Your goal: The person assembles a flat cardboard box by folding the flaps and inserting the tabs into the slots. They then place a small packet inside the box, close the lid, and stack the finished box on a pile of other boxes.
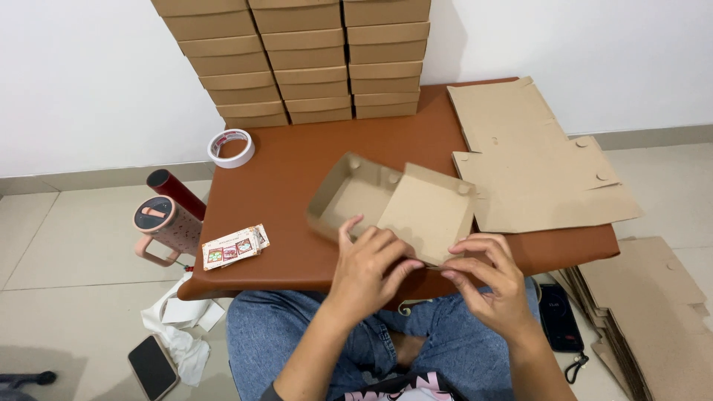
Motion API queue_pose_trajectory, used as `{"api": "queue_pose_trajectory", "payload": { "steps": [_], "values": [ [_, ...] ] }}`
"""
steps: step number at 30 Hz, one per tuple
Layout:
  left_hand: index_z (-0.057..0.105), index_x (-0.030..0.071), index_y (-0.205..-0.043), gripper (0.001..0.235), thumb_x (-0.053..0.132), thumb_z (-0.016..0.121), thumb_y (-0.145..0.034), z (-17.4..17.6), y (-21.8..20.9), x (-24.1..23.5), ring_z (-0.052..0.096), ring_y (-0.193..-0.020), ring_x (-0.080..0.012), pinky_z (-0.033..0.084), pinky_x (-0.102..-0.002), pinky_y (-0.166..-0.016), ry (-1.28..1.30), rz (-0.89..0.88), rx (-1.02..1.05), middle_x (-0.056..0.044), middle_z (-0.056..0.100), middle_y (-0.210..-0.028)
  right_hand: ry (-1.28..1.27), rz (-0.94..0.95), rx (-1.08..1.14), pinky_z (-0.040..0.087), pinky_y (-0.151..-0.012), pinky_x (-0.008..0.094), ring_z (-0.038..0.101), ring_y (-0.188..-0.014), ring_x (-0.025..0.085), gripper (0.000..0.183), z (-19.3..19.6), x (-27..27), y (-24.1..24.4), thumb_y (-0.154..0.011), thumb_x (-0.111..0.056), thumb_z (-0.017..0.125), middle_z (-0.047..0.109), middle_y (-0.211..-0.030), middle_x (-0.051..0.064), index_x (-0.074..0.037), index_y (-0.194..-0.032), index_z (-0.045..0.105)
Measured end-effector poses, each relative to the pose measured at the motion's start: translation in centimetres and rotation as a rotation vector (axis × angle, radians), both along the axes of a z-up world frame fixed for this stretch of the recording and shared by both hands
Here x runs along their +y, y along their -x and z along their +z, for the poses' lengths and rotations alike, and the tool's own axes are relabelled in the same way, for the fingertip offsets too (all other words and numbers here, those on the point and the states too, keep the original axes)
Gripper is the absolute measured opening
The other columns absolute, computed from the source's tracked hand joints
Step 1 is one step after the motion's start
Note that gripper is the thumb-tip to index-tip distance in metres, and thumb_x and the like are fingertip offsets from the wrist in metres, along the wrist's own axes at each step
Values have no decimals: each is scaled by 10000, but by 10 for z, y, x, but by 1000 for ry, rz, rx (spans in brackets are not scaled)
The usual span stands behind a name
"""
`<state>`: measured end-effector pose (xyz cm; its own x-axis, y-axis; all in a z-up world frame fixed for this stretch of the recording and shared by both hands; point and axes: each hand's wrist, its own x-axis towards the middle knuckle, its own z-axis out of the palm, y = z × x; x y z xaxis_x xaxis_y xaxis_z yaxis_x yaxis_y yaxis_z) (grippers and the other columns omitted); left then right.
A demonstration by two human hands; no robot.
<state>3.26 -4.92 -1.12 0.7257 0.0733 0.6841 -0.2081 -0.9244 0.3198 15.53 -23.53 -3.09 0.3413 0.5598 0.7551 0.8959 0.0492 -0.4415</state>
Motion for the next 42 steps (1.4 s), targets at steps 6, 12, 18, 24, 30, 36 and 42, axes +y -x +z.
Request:
{"api": "queue_pose_trajectory", "payload": {
  "steps": [6,12,18,24,30,36,42],
  "values": [
    [702,196,-913,81,165,662,-976,-9,3,-13,582,-838,-175,265,-550,-1092,82,-29,-65,62,623,-867,-24,-10,60,557,-901,327,652,-1038,243,66,-13,-2,1,-878,-99,715,698,-943,44,-96,-926,759],
    [715,218,-871,86,211,694,-955,-26,3,-11,607,-898,-160,182,-605,-1112,45,9,-139,103,661,-880,-70,-129,255,535,-921,321,653,-1009,218,124,-21,8,14,-945,-109,643,689,-933,61,-80,-924,762],
    [718,208,-904,52,158,709,-913,-39,2,-18,655,-900,-132,160,-565,-1105,-26,88,-240,101,672,-903,-69,-178,420,547,-859,279,661,-919,173,93,-24,14,14,-895,-104,729,718,-925,60,-58,-972,755],
    [729,234,-883,84,193,760,-950,-47,-7,-21,682,-899,-97,121,-534,-1133,-168,189,-382,134,687,-885,72,-126,98,462,-893,311,661,-910,157,105,4,19,17,-842,-100,774,775,-912,-35,-137,-939,783],
    [691,214,-795,167,180,780,-932,-49,-8,-24,677,-835,-109,158,-525,-1116,-60,152,-400,113,687,-829,192,-79,299,419,-944,304,624,-952,140,210,2,17,13,-890,-147,717,765,-958,-40,-164,-1086,791],
    [735,227,-863,105,179,736,-957,-55,-9,-22,680,-831,-97,169,-497,-1110,-72,146,-456,134,711,-860,268,-117,286,367,-1003,358,637,-960,120,92,2,19,10,-870,-205,728,763,-887,-81,-202,-925,802],
    [722,174,-793,168,124,703,-953,-28,-4,-23,679,-783,-162,495,-339,-926,-54,59,-461,22,711,-835,207,-100,335,390,-997,391,679,-945,194,59,-3,18,6,-887,-182,742,781,-806,-54,-210,-903,792]
  ]
}}
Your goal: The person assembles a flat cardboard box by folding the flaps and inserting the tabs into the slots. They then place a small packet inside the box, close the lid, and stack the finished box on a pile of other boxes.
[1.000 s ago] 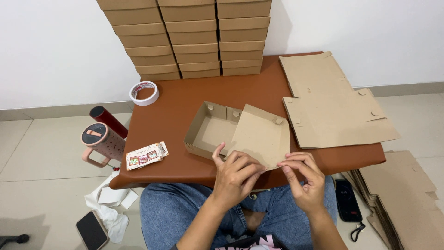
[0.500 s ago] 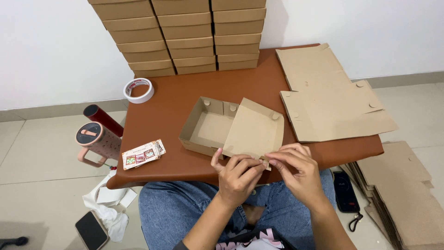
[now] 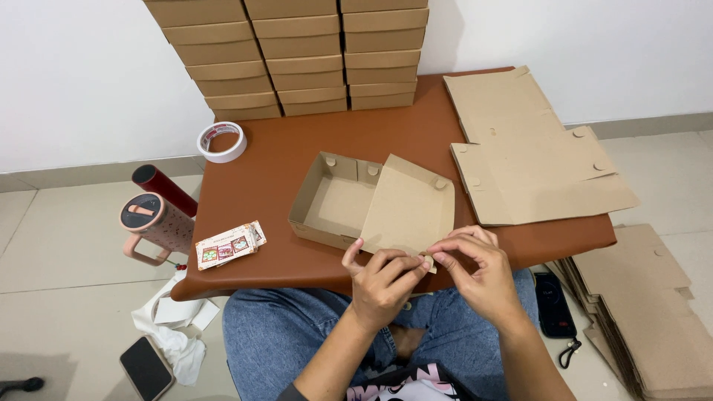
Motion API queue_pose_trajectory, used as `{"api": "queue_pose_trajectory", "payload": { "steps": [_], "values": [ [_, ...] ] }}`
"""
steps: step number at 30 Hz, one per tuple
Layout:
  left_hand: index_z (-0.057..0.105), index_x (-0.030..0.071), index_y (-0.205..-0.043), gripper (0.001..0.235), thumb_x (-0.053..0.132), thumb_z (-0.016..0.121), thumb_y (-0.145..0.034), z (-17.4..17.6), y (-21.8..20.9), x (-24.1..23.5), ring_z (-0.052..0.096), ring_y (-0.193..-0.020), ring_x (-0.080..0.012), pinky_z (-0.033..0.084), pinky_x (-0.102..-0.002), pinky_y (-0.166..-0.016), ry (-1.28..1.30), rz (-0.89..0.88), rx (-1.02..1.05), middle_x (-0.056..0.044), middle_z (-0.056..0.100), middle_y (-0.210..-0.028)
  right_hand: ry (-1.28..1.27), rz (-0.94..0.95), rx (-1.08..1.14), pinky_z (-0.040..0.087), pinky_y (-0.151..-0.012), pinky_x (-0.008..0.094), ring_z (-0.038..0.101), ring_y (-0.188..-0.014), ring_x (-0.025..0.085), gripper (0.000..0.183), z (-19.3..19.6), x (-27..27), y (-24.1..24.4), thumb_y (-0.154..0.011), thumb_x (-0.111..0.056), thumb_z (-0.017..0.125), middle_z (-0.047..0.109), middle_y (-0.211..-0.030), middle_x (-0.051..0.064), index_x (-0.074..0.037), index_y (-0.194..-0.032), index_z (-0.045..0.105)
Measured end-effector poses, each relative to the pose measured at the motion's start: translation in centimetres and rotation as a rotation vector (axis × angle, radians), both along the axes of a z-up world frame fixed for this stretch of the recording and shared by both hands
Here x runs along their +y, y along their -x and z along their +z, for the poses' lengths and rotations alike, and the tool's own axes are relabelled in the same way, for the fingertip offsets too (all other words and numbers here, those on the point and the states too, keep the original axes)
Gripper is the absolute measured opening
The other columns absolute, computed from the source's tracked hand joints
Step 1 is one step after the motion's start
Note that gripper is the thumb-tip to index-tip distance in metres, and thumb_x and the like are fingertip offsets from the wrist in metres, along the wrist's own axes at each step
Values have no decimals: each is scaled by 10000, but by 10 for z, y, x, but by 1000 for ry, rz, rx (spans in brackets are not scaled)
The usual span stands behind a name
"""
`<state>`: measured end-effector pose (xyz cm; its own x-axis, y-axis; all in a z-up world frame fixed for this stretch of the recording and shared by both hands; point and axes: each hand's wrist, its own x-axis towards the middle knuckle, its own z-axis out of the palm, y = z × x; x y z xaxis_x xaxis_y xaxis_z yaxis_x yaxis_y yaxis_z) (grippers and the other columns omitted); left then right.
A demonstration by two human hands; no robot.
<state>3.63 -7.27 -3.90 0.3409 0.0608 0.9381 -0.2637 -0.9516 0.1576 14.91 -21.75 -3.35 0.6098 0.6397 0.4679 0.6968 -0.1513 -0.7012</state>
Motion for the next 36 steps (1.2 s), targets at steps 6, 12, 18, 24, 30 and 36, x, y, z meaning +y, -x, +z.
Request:
{"api": "queue_pose_trajectory", "payload": {
  "steps": [6,12,18,24,30,36],
  "values": [
    [702,211,-808,199,145,659,-991,-41,-6,4,665,-822,-134,358,-428,-1045,-123,76,-33,41,707,-862,115,28,-8,364,-1059,443,696,-951,207,45,12,1,2,-878,-163,740,790,-779,-19,-176,-889,781],
    [675,198,-779,195,123,703,-956,-42,-8,3,639,-790,-137,360,-445,-1022,-118,90,-33,42,700,-871,227,62,-42,334,-1096,461,694,-962,186,55,22,2,0,-875,-169,730,788,-764,-13,-187,-887,780],
    [651,197,-776,194,124,708,-946,-47,-11,1,626,-797,-129,314,-482,-1022,-91,106,-16,54,693,-901,370,169,95,361,-1044,514,690,-965,258,188,38,3,-13,-930,-77,609,797,-813,61,-132,-905,787],
    [656,167,-811,184,87,654,-976,-35,-10,0,662,-855,-149,339,-472,-1040,-35,36,14,16,713,-996,567,348,154,483,-934,499,739,-899,341,73,67,19,-26,-845,-90,697,798,-810,100,-108,-853,766],
    [703,175,-931,98,154,638,-1002,-41,-7,-1,672,-867,-106,309,-412,-1103,-16,22,76,22,696,-976,657,417,197,536,-819,433,737,-764,249,81,81,26,-28,-829,-85,668,789,-731,69,-101,-803,743],
    [670,141,-996,86,224,661,-974,-36,-5,-1,635,-833,-130,285,-433,-1143,-89,83,215,-4,634,-934,760,418,-3,527,-794,468,713,-866,353,406,62,25,-32,-822,-44,630,778,-899,106,-105,-1220,578]
  ]
}}
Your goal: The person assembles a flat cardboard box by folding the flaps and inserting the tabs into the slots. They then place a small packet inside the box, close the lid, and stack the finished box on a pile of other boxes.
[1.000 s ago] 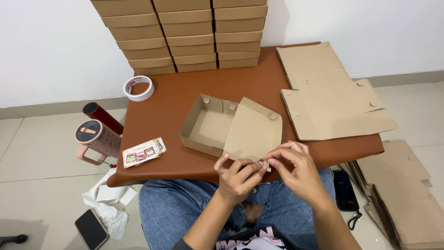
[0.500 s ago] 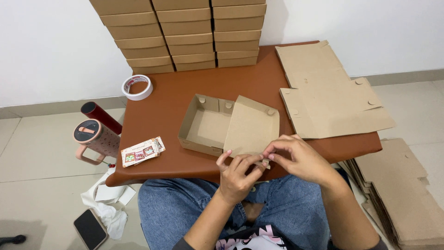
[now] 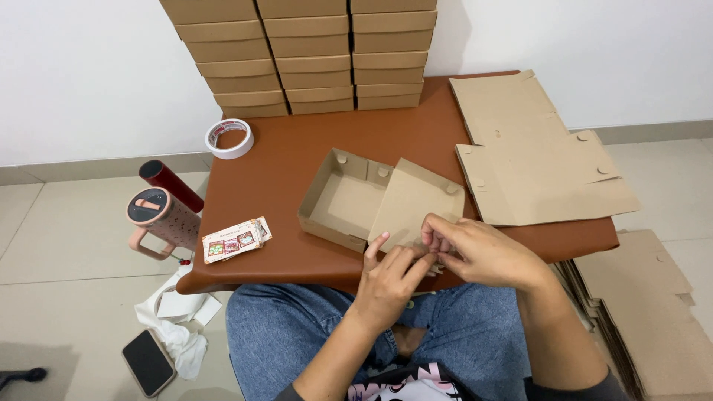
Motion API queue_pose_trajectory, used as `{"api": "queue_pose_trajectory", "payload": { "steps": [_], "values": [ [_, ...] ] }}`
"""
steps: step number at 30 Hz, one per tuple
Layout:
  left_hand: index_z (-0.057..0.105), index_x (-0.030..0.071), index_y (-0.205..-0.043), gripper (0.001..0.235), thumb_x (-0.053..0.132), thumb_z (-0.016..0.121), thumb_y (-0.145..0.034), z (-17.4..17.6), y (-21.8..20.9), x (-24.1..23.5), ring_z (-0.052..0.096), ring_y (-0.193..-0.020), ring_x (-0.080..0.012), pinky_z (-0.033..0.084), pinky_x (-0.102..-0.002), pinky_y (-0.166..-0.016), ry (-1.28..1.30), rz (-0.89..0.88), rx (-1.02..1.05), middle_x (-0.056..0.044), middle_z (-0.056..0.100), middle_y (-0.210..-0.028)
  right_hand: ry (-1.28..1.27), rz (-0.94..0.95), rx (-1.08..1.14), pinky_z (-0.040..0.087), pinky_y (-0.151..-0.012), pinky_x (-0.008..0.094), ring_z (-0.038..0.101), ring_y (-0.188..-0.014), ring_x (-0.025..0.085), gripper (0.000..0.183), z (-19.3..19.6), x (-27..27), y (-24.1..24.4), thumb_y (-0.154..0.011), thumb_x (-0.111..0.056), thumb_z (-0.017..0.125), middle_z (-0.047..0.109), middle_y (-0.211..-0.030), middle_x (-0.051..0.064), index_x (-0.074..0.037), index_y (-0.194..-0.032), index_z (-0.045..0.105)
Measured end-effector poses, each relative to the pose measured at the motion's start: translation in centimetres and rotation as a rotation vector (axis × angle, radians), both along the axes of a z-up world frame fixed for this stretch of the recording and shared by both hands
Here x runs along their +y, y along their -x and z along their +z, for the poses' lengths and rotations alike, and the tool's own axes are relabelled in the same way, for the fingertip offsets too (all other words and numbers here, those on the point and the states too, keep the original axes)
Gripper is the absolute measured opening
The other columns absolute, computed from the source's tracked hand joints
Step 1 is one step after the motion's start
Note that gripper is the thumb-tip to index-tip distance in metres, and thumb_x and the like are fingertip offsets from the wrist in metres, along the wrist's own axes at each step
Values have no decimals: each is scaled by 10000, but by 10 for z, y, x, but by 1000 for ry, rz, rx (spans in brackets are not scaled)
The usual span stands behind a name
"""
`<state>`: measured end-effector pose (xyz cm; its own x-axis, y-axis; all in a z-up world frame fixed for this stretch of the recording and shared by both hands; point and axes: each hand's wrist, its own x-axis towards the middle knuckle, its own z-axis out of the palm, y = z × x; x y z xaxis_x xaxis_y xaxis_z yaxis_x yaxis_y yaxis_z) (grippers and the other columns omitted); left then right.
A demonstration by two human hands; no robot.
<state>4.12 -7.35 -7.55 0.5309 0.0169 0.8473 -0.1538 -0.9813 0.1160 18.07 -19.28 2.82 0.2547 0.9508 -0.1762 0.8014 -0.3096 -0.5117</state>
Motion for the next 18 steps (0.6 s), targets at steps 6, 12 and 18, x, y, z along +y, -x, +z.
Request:
{"api": "queue_pose_trajectory", "payload": {
  "steps": [6,12,18],
  "values": [
    [607,106,-870,170,238,693,-935,14,-1,-5,620,-846,-167,265,-468,-1138,24,-3,46,-26,587,-837,-3,64,-68,473,-878,434,696,-894,324,693,-11,4,-9,-851,-23,599,759,-983,169,-23,-1503,364],
    [654,101,-1083,132,147,680,-962,26,3,4,629,-809,-161,266,-482,-1130,117,-17,87,-16,610,-823,-96,41,-191,422,-861,364,651,-892,224,238,-5,2,-3,-862,-70,607,738,-891,34,-120,-1079,695],
    [631,88,-1108,168,137,692,-959,8,-12,10,660,-798,-173,281,-480,-1127,297,-70,17,-9,665,-858,-236,-38,-430,365,-885,368,584,-996,157,138,-2,-13,20,-833,-259,746,708,-973,-55,-201,-958,735]
  ]
}}
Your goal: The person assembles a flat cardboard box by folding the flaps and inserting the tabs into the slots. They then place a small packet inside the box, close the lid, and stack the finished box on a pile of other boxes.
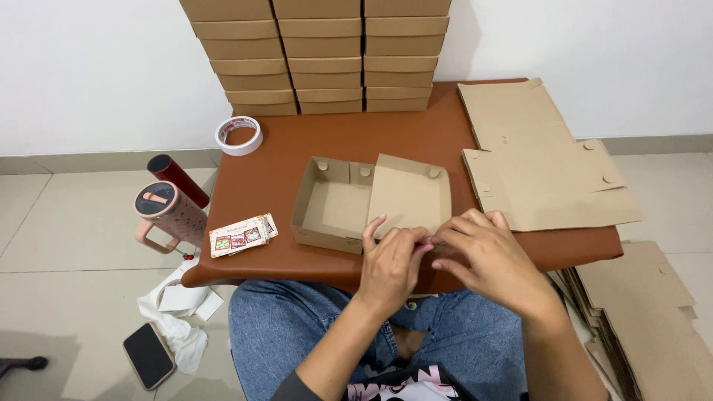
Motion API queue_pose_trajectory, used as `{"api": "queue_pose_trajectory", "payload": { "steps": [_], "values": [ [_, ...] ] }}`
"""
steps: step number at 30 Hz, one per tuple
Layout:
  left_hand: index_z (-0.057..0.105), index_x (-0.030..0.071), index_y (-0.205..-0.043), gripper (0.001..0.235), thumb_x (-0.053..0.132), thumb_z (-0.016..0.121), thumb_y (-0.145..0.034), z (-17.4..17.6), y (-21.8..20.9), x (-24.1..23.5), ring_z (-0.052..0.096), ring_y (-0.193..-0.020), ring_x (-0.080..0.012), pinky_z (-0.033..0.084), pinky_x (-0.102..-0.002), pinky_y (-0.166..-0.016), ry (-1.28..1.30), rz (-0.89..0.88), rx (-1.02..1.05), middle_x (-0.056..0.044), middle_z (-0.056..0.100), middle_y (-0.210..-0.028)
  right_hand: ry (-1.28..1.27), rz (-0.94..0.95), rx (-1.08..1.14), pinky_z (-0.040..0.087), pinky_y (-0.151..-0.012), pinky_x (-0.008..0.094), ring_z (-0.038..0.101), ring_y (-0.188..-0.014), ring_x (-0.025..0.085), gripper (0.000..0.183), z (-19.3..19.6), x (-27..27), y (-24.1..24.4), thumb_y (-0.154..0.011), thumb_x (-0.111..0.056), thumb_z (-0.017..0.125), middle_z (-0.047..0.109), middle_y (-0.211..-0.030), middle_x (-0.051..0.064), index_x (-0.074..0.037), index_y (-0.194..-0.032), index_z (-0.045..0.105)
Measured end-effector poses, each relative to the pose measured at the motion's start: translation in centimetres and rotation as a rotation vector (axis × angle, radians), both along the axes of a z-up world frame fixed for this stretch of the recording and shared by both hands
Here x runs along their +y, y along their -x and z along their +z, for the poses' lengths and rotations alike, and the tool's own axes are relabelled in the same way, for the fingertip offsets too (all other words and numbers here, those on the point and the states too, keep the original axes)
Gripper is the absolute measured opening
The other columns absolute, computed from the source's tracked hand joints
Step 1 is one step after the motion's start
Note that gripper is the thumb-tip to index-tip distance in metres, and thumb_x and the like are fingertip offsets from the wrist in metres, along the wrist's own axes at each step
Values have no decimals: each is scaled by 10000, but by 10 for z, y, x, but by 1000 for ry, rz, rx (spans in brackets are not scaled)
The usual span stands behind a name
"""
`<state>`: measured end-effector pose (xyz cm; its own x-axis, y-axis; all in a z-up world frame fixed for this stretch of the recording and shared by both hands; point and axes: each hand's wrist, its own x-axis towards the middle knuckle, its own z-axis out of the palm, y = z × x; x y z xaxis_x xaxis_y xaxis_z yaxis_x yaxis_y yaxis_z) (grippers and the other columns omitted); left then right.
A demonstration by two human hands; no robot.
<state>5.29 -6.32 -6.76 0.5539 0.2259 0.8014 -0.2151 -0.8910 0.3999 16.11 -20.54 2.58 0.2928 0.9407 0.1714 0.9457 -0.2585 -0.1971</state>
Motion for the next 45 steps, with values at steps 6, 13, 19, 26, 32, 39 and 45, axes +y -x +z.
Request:
{"api": "queue_pose_trajectory", "payload": {
  "steps": [6,13,19,26,32,39,45],
  "values": [
    [637,114,-1232,440,320,778,-870,43,30,10,622,-1096,-249,224,-605,-1133,-227,111,172,-81,659,-1116,-217,-56,-257,388,-817,318,580,-915,140,134,-28,-2,-31,-864,-160,679,695,-872,-108,-260,-783,715],
    [667,100,-1157,494,502,698,-872,64,100,70,582,-1166,-244,135,-633,-1174,-183,93,542,-45,675,-1091,-383,145,-238,534,-873,412,634,-1103,356,306,-21,26,-92,-819,195,622,655,-1187,206,30,-1062,706],
    [771,144,-951,75,148,770,-875,37,63,55,683,-986,-209,296,-487,-1069,-117,-4,403,27,762,-913,-463,-59,-429,543,-817,427,586,-1003,266,653,-16,48,-53,-820,204,597,391,-1542,195,-65,-1413,551],
    [690,111,-1054,121,202,700,-977,27,50,55,613,-931,-212,383,-478,-1050,-306,64,126,-3,682,-1025,-233,140,171,506,-866,361,675,-923,198,273,-42,38,6,-881,-242,668,669,-1151,-8,-172,-1145,661],
    [690,110,-1040,160,19,584,-963,22,70,80,591,-952,-212,378,-481,-1066,-290,165,165,-6,670,-1035,-319,99,86,495,-851,321,640,-887,188,62,-53,39,-3,-910,-147,647,684,-929,-3,-119,-940,695],
    [561,172,-1382,570,377,753,-886,39,143,141,590,-1169,-260,396,-433,-1016,-52,278,300,-57,643,-1301,-563,20,-214,401,-903,384,580,-1048,238,407,-43,59,36,-835,-350,780,650,-1236,35,-167,-1189,695],
    [607,170,-1351,581,353,760,-821,15,209,203,551,-1203,-269,390,-425,-931,154,482,652,-20,624,-1324,-516,458,212,519,-1014,394,640,-1144,278,356,-55,165,117,-921,-147,695,673,-1252,126,-19,-1251,657]
  ]
}}
